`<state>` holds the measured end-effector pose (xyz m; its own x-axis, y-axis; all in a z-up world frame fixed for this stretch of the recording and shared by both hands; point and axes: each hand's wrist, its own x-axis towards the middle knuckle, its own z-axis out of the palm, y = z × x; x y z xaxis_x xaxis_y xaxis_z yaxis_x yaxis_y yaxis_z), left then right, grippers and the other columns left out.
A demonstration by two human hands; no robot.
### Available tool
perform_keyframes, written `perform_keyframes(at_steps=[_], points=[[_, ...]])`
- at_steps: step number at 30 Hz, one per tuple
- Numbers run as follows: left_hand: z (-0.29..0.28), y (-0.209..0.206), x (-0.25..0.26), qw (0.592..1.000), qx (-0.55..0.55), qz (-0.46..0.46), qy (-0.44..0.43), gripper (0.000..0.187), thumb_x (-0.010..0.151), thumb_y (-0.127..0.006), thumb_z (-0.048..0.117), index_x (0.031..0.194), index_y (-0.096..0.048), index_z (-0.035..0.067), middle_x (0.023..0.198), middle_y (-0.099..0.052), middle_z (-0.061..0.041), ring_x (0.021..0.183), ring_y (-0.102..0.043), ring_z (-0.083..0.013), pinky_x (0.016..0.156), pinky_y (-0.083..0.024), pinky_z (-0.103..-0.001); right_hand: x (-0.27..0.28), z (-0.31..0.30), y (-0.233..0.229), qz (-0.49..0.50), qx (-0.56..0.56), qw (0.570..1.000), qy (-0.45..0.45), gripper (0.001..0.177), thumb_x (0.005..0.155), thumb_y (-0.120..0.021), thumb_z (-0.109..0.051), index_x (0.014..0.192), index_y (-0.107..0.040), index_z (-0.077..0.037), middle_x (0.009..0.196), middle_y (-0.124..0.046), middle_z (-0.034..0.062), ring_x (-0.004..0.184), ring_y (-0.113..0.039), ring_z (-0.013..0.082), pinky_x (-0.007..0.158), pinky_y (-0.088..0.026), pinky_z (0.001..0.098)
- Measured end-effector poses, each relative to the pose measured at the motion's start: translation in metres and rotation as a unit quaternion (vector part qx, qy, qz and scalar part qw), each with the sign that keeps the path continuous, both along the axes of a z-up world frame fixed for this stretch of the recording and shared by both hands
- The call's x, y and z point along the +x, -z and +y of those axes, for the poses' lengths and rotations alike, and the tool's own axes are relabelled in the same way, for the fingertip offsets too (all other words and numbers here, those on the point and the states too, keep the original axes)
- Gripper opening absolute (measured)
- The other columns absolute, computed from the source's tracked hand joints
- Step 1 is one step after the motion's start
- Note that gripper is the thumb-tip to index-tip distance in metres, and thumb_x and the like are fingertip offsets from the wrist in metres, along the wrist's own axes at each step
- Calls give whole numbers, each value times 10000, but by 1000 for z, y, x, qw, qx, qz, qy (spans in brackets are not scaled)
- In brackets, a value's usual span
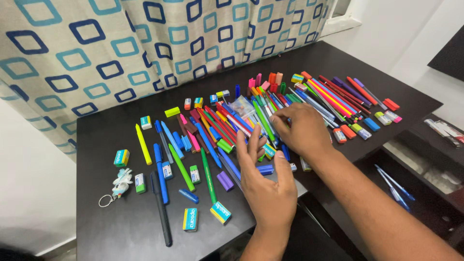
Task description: The person repeatedly picks up pens and erasers from a table and places them into an open drawer. The person handles the items one at a time, moving them from the table surface into the drawer compartment.
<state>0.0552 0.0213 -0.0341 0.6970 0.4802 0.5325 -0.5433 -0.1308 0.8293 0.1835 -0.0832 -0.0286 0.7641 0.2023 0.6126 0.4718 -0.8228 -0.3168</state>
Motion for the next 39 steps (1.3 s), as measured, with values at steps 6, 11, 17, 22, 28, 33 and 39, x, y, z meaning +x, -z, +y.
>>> perform_keyframes(at_steps=[6, 11, 17, 22, 28, 33, 39], points=[[0, 3, 3, 1000, 21, -1, -14, 714, 924, -633, 42, 1547, -311, -91, 1485, -611, -203, 1253, -646, -295, 1098, -481, -403, 1, 5, 2, 15, -54, 998, -23, 269, 843, -770, -310, 1002, -810, -98, 952, -707, 131, 1009, -636, 327, 914, -495, 440], [-2, 7, 4, 1000, 28, 1, -9, 705, 935, -629, 46, 1549, -316, -101, 1490, -592, -209, 1298, -626, -298, 1122, -476, -411, -1, 5, -2, 45, -78, 996, -3, 334, 828, -784, -334, 1080, -807, -115, 1002, -690, 145, 1045, -615, 326, 919, -481, 435], [-3, 7, 5, 998, 64, 10, -17, 699, 915, -646, 61, 1530, -353, -97, 1488, -575, -223, 1308, -614, -321, 1122, -464, -425, -24, -15, -1, 0, 5, 1000, -11, 341, 922, -764, -332, 1140, -766, -70, 1038, -680, 148, 1014, -641, 329, 867, -510, 431], [-3, 6, 3, 994, 100, 19, -27, 628, 926, -677, 84, 1490, -456, -81, 1418, -625, -217, 1288, -638, -335, 1109, -474, -431, -64, -52, 3, -78, 51, 995, 44, 248, 938, -792, -242, 1130, -786, -86, 1039, -693, 122, 948, -632, 287, 865, -522, 401], [-5, 5, -3, 984, 173, -40, -6, 703, 971, -705, 109, 1544, -355, -98, 1464, -640, -223, 1375, -617, -359, 1187, -446, -439, -108, -101, 16, -120, 42, 989, 79, 249, 1011, -790, -215, 1213, -757, -75, 1147, -673, 120, 1075, -627, 294, 941, -517, 397], [-23, 4, -17, 972, 209, -75, 79, 787, 1019, -725, 153, 1604, -248, -69, 1446, -665, -182, 1350, -649, -309, 1190, -475, -392, -125, -155, 29, -124, 3, 986, 111, 190, 1048, -780, -193, 1186, -747, -66, 1160, -670, 123, 1112, -617, 309, 986, -502, 395], [-65, 20, -35, 947, 239, -88, 197, 811, 1030, -744, 214, 1609, -235, -38, 1434, -644, -171, 1335, -634, -314, 1181, -476, -384, -143, -222, 52, -122, 12, 981, 153, 177, 1051, -759, -167, 1183, -744, -50, 1164, -665, 144, 1121, -623, 316, 989, -490, 402]])
